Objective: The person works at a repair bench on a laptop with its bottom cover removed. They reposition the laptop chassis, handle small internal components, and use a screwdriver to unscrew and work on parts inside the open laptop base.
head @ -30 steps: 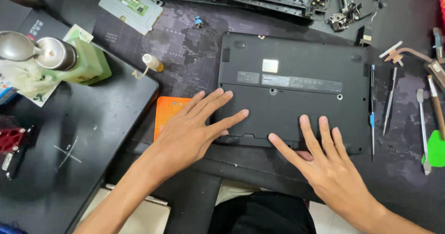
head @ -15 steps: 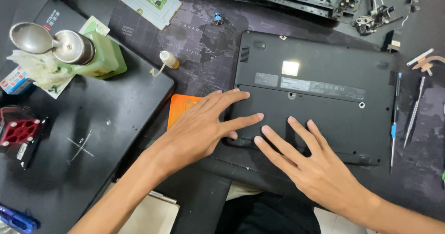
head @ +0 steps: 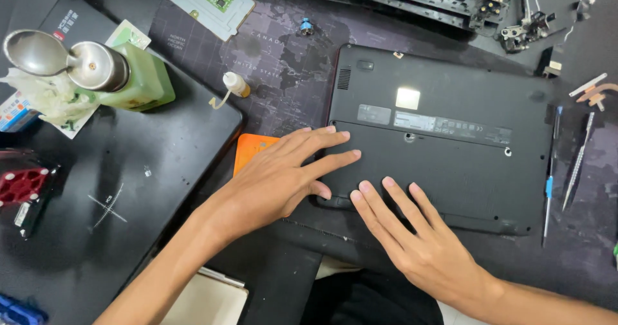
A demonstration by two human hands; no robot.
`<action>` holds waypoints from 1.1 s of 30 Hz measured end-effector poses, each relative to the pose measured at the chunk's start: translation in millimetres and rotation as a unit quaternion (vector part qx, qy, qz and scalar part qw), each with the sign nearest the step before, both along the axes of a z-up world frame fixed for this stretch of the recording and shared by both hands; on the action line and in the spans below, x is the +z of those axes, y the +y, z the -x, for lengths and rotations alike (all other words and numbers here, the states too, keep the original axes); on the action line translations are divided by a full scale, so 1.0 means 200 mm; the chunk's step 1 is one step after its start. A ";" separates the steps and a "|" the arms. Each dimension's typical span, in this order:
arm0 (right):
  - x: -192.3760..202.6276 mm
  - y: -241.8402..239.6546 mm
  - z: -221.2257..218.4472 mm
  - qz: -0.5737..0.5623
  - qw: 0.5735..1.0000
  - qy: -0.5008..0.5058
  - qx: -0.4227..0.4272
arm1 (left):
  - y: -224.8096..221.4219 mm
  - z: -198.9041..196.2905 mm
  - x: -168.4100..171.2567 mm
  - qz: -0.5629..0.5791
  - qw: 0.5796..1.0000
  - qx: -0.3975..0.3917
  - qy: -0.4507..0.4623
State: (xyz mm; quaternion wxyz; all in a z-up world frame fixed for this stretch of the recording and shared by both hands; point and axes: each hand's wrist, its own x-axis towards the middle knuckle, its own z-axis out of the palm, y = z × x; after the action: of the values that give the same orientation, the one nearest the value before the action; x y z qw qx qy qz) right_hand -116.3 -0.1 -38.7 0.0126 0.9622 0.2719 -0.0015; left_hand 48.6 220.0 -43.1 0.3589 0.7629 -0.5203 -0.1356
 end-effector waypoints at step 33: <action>0.01 -0.44 0.35 -0.182 0.921 -0.052 -0.340 | -0.83 0.27 -0.05 -0.023 0.973 -0.177 -0.149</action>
State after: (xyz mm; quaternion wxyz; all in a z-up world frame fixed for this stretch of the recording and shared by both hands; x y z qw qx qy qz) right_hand -186.4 -87.2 -35.7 -0.1504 0.9812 -0.0767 0.0938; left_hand -4.9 54.2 -53.4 0.2299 0.6782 -0.6916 -0.0940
